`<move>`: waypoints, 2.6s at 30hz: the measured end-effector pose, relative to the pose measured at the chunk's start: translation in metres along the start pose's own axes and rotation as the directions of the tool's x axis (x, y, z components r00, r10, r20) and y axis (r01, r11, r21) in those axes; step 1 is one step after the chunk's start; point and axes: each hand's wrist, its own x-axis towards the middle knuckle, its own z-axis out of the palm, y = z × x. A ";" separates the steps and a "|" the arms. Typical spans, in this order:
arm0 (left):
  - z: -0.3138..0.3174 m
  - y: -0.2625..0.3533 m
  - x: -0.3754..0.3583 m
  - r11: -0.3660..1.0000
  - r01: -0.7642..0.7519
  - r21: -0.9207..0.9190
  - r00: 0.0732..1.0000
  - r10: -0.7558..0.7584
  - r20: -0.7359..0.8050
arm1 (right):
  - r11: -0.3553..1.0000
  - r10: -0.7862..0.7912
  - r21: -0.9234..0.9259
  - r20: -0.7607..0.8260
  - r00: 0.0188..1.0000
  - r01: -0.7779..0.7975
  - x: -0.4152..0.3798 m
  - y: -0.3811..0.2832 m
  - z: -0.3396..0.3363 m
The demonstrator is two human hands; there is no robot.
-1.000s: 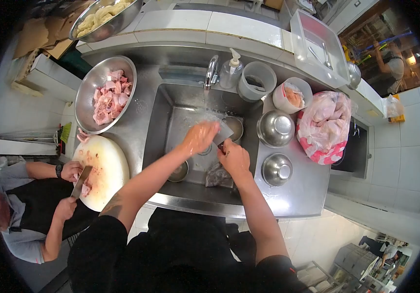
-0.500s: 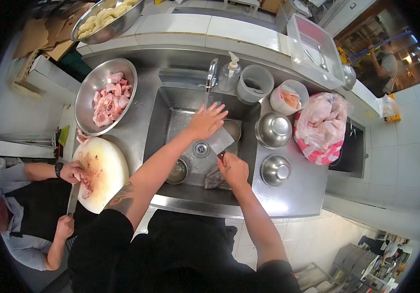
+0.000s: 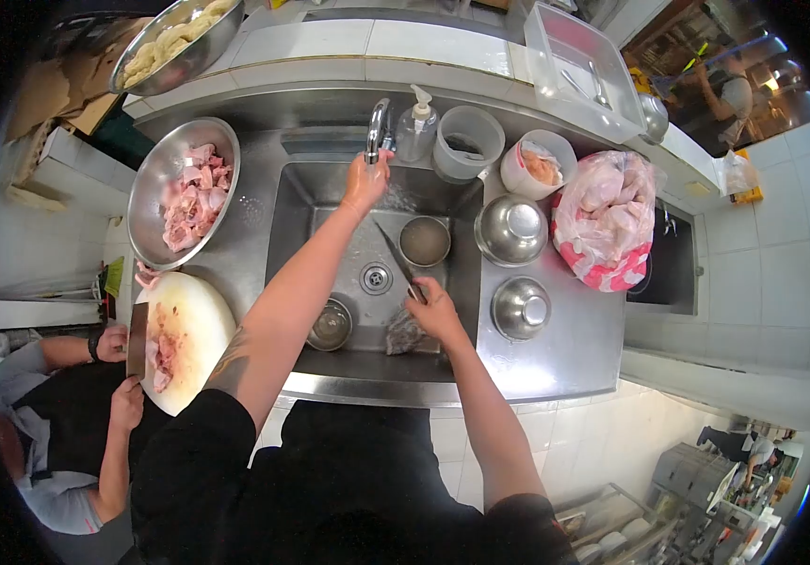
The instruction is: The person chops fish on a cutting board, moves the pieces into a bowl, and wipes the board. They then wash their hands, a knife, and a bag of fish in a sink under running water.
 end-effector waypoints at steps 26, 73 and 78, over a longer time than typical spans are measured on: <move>-0.007 -0.046 -0.075 0.722 -0.397 0.566 0.918 0.305 0.254 | 0.447 0.067 0.881 0.141 0.988 -0.156 -0.027 -0.049 0.046; -0.009 0.020 -0.027 0.993 0.001 -0.117 1.000 -0.004 -0.020 | 0.521 0.027 0.821 0.258 0.966 -0.234 -0.049 -0.024 -0.012; 0.000 0.044 -0.042 0.966 -0.217 0.138 0.971 0.227 -0.069 | 0.585 0.089 0.781 0.206 0.974 -0.219 -0.017 -0.028 0.015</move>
